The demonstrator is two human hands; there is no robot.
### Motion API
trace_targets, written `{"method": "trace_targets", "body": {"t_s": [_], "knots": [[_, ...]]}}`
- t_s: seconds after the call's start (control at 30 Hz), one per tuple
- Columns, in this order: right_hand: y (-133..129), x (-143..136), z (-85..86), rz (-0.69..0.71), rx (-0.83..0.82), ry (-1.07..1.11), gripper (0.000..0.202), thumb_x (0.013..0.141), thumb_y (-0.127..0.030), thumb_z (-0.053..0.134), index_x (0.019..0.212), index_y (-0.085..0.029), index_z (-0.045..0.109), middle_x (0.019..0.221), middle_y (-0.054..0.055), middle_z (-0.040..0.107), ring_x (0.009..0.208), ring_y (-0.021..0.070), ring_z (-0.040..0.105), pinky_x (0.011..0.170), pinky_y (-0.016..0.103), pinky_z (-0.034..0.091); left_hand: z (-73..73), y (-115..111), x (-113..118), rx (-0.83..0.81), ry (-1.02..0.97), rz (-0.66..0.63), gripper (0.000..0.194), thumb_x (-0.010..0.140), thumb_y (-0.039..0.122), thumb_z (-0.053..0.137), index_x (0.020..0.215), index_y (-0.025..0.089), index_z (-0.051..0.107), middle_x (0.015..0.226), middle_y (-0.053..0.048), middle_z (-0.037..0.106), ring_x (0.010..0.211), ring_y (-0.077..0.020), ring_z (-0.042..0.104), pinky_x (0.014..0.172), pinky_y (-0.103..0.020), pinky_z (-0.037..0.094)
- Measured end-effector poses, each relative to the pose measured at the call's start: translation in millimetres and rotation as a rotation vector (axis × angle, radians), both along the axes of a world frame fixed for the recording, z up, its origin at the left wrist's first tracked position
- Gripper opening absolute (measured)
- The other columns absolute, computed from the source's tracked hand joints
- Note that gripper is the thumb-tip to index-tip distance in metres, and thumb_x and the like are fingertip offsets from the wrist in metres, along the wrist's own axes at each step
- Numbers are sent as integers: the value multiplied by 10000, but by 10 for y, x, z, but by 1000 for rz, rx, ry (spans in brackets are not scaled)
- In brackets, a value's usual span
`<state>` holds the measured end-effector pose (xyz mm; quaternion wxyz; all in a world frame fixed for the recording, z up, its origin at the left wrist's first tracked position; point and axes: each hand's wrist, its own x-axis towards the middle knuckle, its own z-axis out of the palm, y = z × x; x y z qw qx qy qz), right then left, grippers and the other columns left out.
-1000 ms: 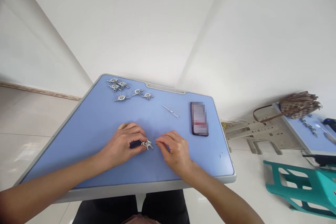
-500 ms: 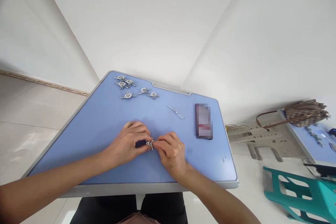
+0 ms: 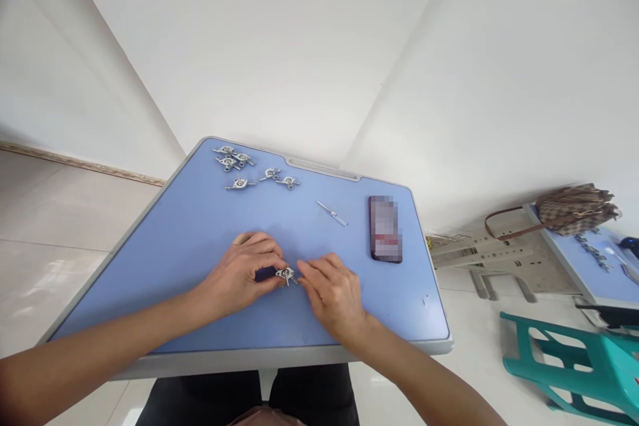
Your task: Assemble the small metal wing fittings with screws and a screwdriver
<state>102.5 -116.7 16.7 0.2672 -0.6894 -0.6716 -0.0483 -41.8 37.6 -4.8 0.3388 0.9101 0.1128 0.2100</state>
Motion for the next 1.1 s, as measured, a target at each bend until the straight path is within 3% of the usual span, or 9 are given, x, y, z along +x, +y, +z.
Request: {"method": "trace_targets", "body": {"t_s": [0.17,0.33,0.47,0.57,0.63,0.73,0.83,0.93,1.1], "knots": [[39,389,87,-147,-28,20,189,930,-189,548,1019,-208,713,926,35,731,850,171,598,699,290,491,-25,-6,-3,2,-1,-7,48,792,200,714,803,246,706,803,26,666,851,-167,561,848,-362,341],[264,773,172,-412,-264,-133,229,917,-261,584,1119,-219,684,1088,48,703,1015,224,578,691,300,464,-60,-11,-4,12,-5,-18,59,804,194,688,811,253,695,800,32,662,830,-165,560,846,-361,350],[460,842,180,-477,-476,-168,202,931,-266,552,1079,-219,681,1097,75,684,1063,236,553,634,277,432,-69,-5,5,23,-4,-28,46,795,212,698,807,256,693,807,30,666,821,-169,559,834,-360,359],[471,829,213,-499,-513,-153,190,945,-221,506,1023,-193,678,1016,87,689,996,228,576,652,278,425,-58,-6,6,30,-2,-22,45,803,212,689,820,253,695,805,25,670,826,-170,560,832,-360,364],[376,801,300,-433,-508,-116,199,956,-230,492,1043,-204,669,944,58,699,876,189,604,670,273,427,-43,-10,5,23,0,-19,44,808,209,686,822,249,698,803,21,672,832,-169,561,836,-361,365],[136,712,528,-110,-431,-8,198,953,-248,508,1025,-206,687,852,39,694,762,150,595,665,258,430,-15,-13,8,9,3,-12,29,812,216,692,804,243,700,793,20,668,833,-167,558,843,-363,365],[-66,578,751,128,-386,-61,241,967,-209,465,1055,-203,690,717,30,634,702,141,548,607,244,411,8,-12,13,1,15,-7,16,816,237,696,807,241,708,797,15,670,828,-170,555,832,-363,370],[-122,458,835,189,-328,-176,262,974,-159,435,1036,-185,688,686,28,600,672,131,508,574,234,397,17,-11,12,-9,29,-5,18,803,231,711,819,237,715,798,13,673,831,-175,558,823,-365,371],[-31,362,770,183,-257,-334,257,969,-133,439,1030,-174,685,713,36,605,700,134,496,549,230,376,22,-13,6,-13,22,-3,18,816,254,705,823,244,719,799,12,675,815,-175,557,828,-368,372]]}}
